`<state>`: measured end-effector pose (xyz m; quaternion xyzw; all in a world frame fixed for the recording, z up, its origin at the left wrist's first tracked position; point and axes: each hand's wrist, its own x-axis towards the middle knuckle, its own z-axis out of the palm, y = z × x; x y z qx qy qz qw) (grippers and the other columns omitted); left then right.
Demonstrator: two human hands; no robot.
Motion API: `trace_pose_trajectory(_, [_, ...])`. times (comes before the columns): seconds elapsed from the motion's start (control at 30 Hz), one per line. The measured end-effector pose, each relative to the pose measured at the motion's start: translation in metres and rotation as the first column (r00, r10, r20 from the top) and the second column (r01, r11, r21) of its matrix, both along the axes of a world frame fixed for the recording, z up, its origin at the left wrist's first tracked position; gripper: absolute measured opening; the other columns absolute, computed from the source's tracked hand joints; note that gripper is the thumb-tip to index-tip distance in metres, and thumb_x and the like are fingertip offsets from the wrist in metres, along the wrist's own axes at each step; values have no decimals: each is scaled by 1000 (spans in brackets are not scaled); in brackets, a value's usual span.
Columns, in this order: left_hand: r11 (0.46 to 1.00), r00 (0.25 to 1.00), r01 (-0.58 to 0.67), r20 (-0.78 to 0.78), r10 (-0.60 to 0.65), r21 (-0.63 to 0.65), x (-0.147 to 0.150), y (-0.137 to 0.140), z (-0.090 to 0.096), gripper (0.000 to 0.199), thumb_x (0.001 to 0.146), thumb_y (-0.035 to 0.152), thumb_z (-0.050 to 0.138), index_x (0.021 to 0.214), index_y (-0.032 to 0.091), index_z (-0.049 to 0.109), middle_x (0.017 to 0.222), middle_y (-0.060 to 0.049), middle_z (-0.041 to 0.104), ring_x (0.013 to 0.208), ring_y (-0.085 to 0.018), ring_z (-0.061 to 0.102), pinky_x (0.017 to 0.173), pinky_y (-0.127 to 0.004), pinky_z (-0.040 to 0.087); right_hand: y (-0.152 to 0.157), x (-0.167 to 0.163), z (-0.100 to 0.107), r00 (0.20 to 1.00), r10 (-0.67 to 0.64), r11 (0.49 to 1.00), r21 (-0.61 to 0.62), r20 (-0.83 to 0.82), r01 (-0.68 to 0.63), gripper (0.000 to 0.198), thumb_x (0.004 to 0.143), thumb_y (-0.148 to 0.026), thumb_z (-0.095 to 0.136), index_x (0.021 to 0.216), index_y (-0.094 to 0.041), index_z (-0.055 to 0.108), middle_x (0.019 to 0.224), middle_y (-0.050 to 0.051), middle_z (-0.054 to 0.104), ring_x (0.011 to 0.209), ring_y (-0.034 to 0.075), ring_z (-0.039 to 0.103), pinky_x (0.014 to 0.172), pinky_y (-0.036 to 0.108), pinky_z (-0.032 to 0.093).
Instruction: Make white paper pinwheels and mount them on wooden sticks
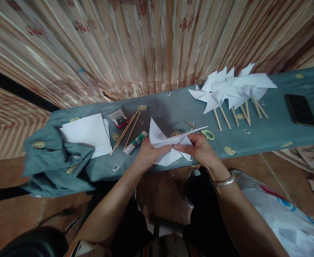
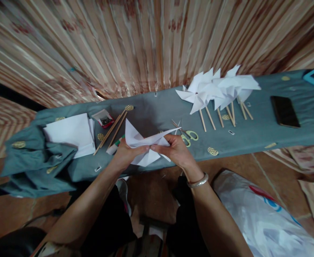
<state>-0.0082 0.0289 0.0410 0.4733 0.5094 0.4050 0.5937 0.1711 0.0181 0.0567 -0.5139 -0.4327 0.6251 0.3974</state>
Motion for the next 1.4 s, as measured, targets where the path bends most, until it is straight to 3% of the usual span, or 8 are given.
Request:
trace_pose_trajectory(0.37, [999, 999, 36, -11, -36, 21, -6, 0, 3, 23, 60, 35, 78, 73, 16, 71, 73, -4, 72, 67, -19, 63, 62, -29, 51, -2, -12, -7, 998, -53, 999, 7, -14, 53, 29, 59, -39, 85, 78, -19, 76, 70, 0, 74, 57, 13, 61, 54, 25, 48])
trace_pose_trajectory(0.63, [993, 986, 74, 153, -59, -92, -14, -5, 19, 47, 58, 54, 81, 77, 12, 72, 71, -5, 70, 63, -17, 62, 63, -28, 48, -4, -17, -19, 988, -128, 992, -27, -84, 126, 29, 58, -40, 87, 77, -21, 76, 72, 0, 75, 57, 13, 63, 54, 24, 49])
trace_pose_trajectory(0.8, [998, 986, 37, 160, -44, 45, -31, 7, 9, 50, 74, 60, 67, 88, 13, 75, 84, -9, 73, 79, -21, 67, 78, -33, 53, -2, -9, -18, 978, -207, 978, -5, -31, 206, 31, 56, -42, 88, 76, -22, 77, 72, 2, 77, 57, 15, 65, 56, 27, 52])
trace_pose_trajectory(0.9, [974, 987, -113, -87, 133, 197, -54, 26, -8, 40, 84, 50, 59, 95, 15, 74, 93, -11, 73, 86, -21, 68, 78, -33, 54, -3, -5, -17, 973, -232, 972, 25, -7, 232, 32, 56, -42, 88, 78, -22, 78, 76, 3, 78, 62, 17, 68, 60, 29, 55])
trace_pose_trajectory(0.97, [930, 890, -85, -393, 233, 358, -70, 39, -18, 25, 79, 32, 65, 97, 17, 74, 103, -9, 71, 87, -20, 67, 82, -33, 53, -4, -3, -16, 972, -234, 972, 39, 3, 233, 32, 55, -42, 88, 79, -22, 78, 77, 3, 79, 63, 18, 69, 62, 30, 56])
trace_pose_trajectory(1.1, [914, 611, 103, -750, 254, 393, -90, 55, -29, 29, 79, 15, 60, 105, 17, 72, 111, -10, 70, 99, -23, 66, 92, -37, 51, -7, -3, -14, 979, -202, 978, 55, 3, 202, 30, 55, -42, 87, 76, -22, 78, 77, 3, 78, 61, 17, 68, 61, 31, 56])
trace_pose_trajectory(1.27, [921, 427, 207, -878, 217, 329, -90, 61, -28, 29, 85, 17, 53, 107, 16, 71, 115, -12, 69, 99, -25, 67, 87, -35, 51, -11, -5, -14, 991, -132, 989, 66, -6, 132, 26, 61, -40, 85, 79, -22, 79, 75, 3, 78, 60, 17, 66, 58, 30, 54])
trace_pose_trajectory(1.4, [929, 400, 186, -889, 224, 318, -89, 66, -27, 28, 83, 14, 52, 103, 16, 73, 108, -12, 71, 90, -25, 68, 82, -33, 51, -15, -4, -11, 994, -113, 991, 65, -14, 113, 23, 63, -39, 85, 77, -23, 78, 73, 2, 76, 60, 17, 65, 58, 29, 53])
